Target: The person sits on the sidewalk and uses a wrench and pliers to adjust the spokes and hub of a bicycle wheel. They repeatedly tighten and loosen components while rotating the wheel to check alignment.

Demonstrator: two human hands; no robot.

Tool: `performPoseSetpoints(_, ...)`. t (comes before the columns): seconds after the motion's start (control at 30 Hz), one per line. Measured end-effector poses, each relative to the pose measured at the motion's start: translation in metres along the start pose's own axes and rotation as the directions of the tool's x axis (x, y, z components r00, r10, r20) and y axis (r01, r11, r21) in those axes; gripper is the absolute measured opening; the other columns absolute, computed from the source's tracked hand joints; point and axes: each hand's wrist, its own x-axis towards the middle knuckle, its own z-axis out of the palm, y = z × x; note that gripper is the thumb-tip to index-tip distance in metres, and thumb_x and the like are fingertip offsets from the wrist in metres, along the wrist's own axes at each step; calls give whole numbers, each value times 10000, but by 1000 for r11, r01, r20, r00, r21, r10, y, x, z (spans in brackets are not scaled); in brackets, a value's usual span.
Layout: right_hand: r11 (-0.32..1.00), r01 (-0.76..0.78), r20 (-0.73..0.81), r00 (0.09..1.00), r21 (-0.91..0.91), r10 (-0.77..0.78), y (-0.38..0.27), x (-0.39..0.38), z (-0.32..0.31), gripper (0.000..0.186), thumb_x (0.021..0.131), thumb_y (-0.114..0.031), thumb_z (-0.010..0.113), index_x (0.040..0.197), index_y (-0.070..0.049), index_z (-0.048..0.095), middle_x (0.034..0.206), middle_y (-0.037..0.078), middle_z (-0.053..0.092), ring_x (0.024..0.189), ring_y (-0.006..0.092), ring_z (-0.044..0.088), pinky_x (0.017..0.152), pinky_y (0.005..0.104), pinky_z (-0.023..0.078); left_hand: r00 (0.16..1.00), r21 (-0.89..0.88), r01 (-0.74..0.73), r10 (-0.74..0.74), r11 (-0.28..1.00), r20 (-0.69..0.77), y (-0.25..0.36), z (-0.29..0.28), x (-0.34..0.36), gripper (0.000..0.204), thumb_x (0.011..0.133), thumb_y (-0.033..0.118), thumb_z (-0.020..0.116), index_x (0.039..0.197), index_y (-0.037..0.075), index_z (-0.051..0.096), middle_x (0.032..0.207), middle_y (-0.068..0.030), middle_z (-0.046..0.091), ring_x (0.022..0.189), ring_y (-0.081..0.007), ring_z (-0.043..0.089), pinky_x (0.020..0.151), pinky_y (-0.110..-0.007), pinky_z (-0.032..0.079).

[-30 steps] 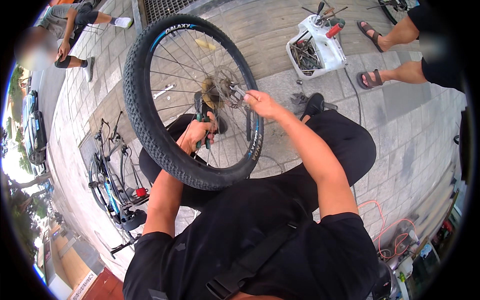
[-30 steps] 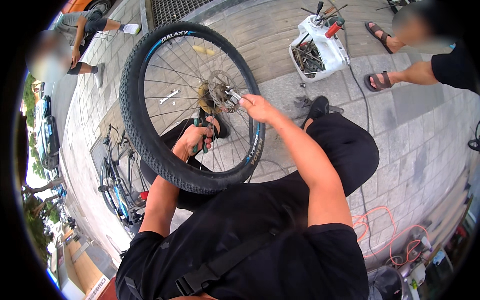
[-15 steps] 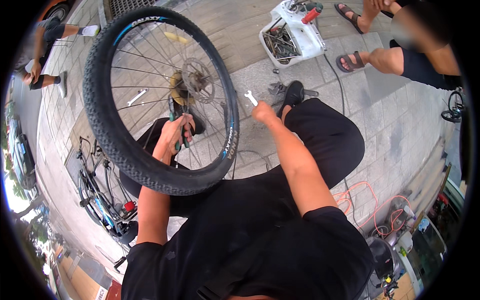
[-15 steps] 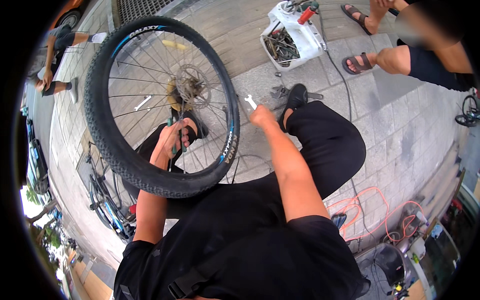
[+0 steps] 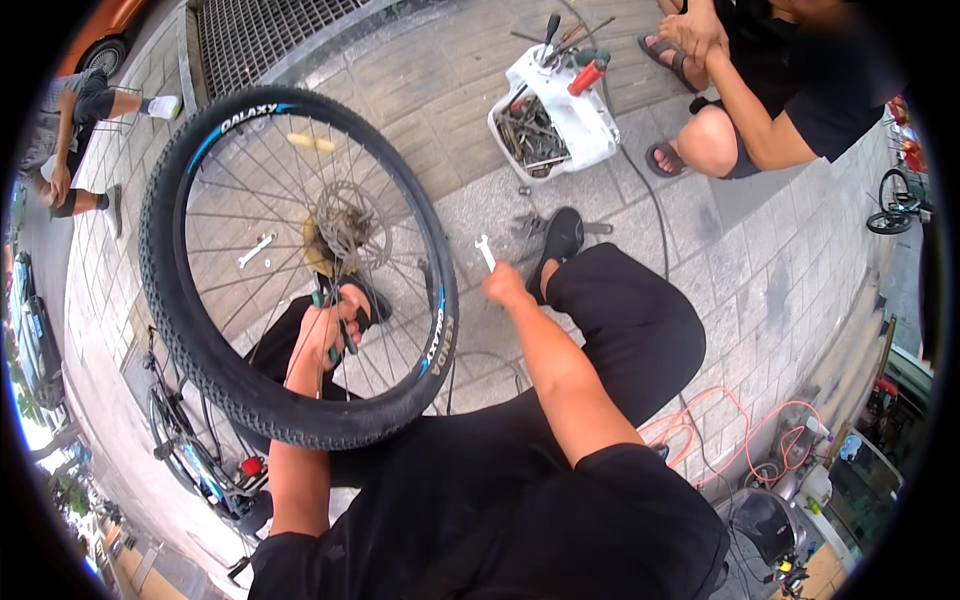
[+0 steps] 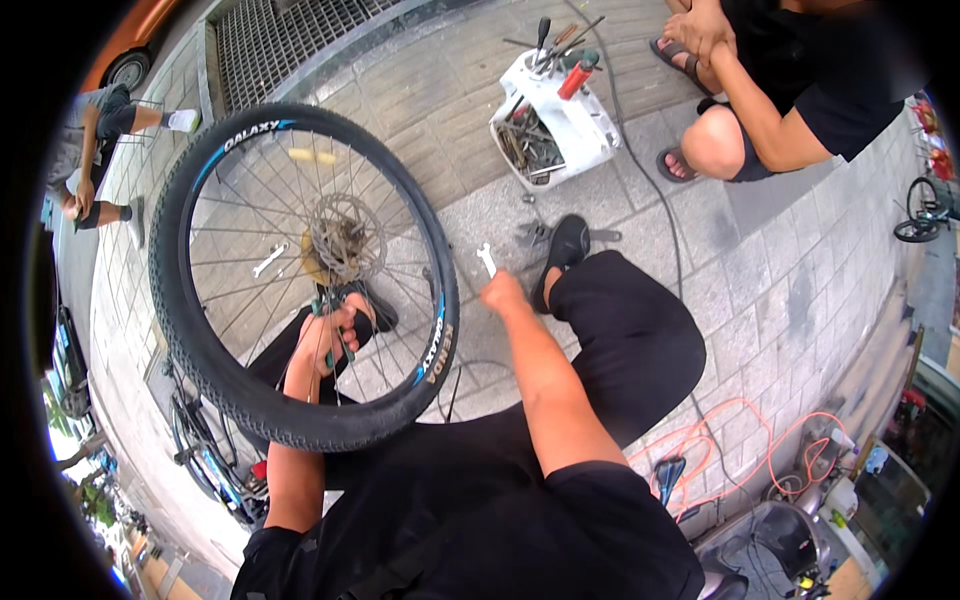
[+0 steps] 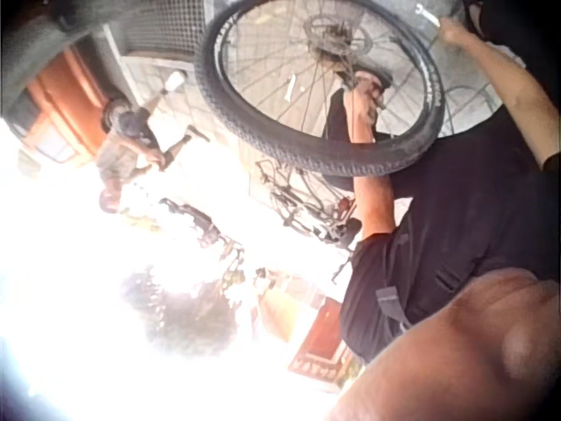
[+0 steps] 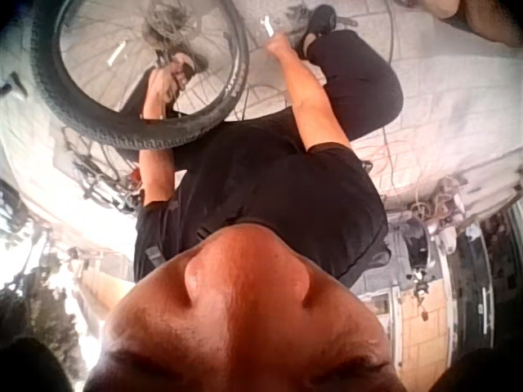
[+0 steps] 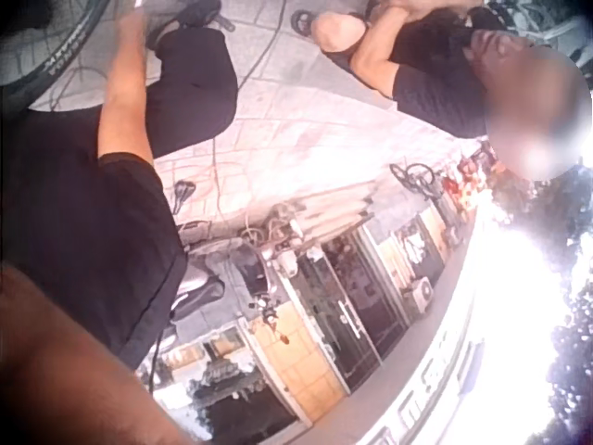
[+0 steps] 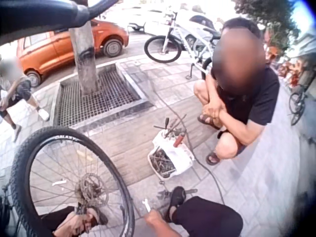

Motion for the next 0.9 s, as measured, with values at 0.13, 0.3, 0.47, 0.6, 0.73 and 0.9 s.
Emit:
performPoseSetpoints(0.13,999,-39,-11,999,-33,39,-3,4,-10,472,864,-179,650,1293,6,580,1308,285,626,1258,426,605,1072,485,480,999,152,36,-33,988,-22,9,0,15,156,916,149,666,853,41,573,703,-58,521,562,-171,527,515,-368,479)
performPoseSetpoints(0.3,804,244,81,968,-543,-239,-17,-21,8,408,934,-192,588,1318,-52,588,1370,190,553,1271,377,587,1001,467,510,997,5,-74,74,997,14,20,24,0,83,909,112,666,890,39,631,698,-25,540,580,-126,520,531,-303,471)
performPoseSetpoints(0.47,453,621,515,784,-640,-347,-4,-36,53,392,977,-193,519,1336,-106,650,1387,129,608,1284,301,577,999,443,487,999,1,-23,23,1000,-25,23,18,8,168,915,129,749,946,68,596,754,-17,519,593,-137,506,527,-323,439)
performPoseSetpoints(0.6,239,691,615,719,-682,-324,-2,-31,91,420,1000,-199,462,1386,-173,624,1438,113,581,1362,276,517,1043,432,433,997,-9,-6,5,1000,-72,26,21,8,163,928,134,732,948,63,586,767,-23,516,588,-144,495,524,-325,424)
performPoseSetpoints(0.73,305,682,518,715,-665,-470,27,9,154,412,1003,-241,485,1376,-158,638,1340,55,645,1316,237,540,975,420,433,999,-6,1,-1,1000,-47,29,21,16,170,924,134,723,977,63,578,777,-20,490,598,-140,484,540,-327,421)
performPoseSetpoints(0.9,347,645,472,749,-681,-465,21,26,151,369,985,-245,505,1301,-139,662,1298,59,664,1260,237,584,924,408,468,997,-54,10,-14,999,-75,36,30,18,160,921,117,706,998,63,576,790,-18,496,619,-133,492,558,-326,429)
